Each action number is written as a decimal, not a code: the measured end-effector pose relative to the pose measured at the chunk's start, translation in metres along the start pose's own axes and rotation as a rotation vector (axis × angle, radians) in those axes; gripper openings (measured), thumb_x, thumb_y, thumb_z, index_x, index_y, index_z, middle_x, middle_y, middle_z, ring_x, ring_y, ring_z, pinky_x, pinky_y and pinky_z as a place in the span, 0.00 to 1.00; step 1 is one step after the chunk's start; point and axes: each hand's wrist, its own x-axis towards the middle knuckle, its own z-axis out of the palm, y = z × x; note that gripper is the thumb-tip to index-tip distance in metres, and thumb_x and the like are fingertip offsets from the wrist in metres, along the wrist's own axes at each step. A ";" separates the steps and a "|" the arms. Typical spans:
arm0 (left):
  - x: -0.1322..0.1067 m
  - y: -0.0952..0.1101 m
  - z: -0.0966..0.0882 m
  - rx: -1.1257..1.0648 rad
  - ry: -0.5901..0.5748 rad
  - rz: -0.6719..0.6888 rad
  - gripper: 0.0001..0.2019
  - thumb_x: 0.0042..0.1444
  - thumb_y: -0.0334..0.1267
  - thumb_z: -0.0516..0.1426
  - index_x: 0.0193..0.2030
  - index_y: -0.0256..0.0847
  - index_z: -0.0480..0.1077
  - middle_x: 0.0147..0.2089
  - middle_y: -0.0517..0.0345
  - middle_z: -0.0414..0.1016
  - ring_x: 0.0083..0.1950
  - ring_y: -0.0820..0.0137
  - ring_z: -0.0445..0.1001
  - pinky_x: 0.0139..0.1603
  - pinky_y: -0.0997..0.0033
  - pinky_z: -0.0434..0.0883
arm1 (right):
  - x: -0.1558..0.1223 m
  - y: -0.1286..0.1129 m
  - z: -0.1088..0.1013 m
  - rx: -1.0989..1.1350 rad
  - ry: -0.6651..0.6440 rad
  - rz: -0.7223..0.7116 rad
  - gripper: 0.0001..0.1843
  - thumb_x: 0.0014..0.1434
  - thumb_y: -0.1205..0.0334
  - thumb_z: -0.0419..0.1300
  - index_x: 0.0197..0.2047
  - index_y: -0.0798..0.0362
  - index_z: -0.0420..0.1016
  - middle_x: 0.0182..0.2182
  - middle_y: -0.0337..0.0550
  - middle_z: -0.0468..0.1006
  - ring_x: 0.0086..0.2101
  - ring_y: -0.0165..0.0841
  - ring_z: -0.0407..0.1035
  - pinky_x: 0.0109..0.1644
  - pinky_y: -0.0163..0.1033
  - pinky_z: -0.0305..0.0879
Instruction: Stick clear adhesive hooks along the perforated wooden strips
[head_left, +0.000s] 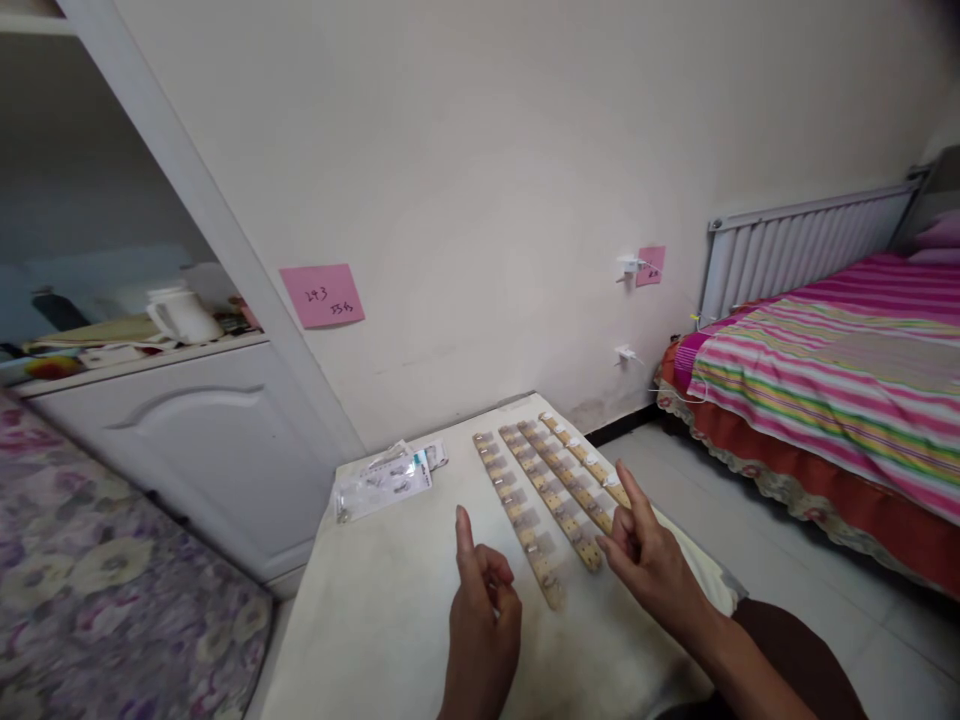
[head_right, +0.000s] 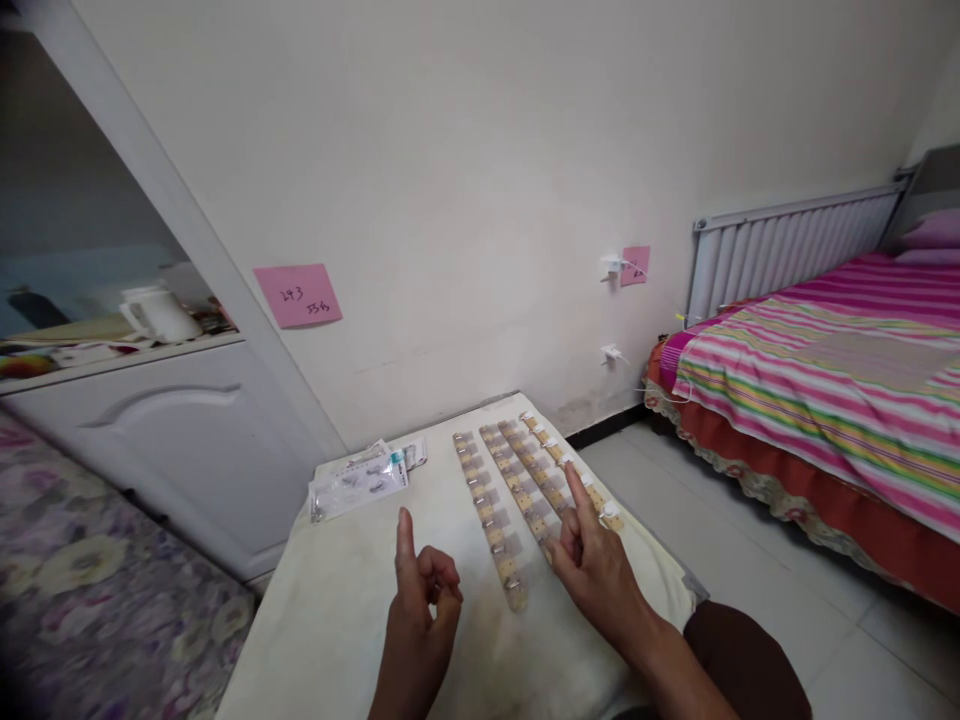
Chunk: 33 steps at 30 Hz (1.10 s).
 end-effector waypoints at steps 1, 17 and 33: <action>0.000 0.000 0.000 -0.001 0.000 -0.001 0.39 0.55 0.30 0.47 0.68 0.43 0.27 0.31 0.65 0.63 0.29 0.74 0.66 0.36 0.71 0.67 | 0.000 0.000 0.000 0.002 0.006 -0.001 0.43 0.58 0.63 0.52 0.69 0.55 0.30 0.21 0.29 0.60 0.21 0.28 0.58 0.29 0.32 0.59; -0.014 -0.057 0.020 0.037 -0.147 -0.154 0.21 0.53 0.33 0.47 0.54 0.40 0.64 0.36 0.60 0.69 0.30 0.73 0.69 0.33 0.72 0.68 | -0.040 0.049 0.042 -0.107 -0.226 0.233 0.08 0.55 0.57 0.56 0.35 0.51 0.72 0.23 0.35 0.71 0.26 0.31 0.66 0.30 0.34 0.58; -0.055 -0.124 0.055 0.057 -0.189 -0.195 0.13 0.55 0.35 0.48 0.46 0.41 0.67 0.40 0.56 0.74 0.41 0.67 0.73 0.44 0.67 0.69 | -0.079 0.082 0.113 -0.487 0.004 0.123 0.10 0.53 0.57 0.62 0.36 0.52 0.70 0.35 0.43 0.73 0.38 0.39 0.66 0.42 0.41 0.56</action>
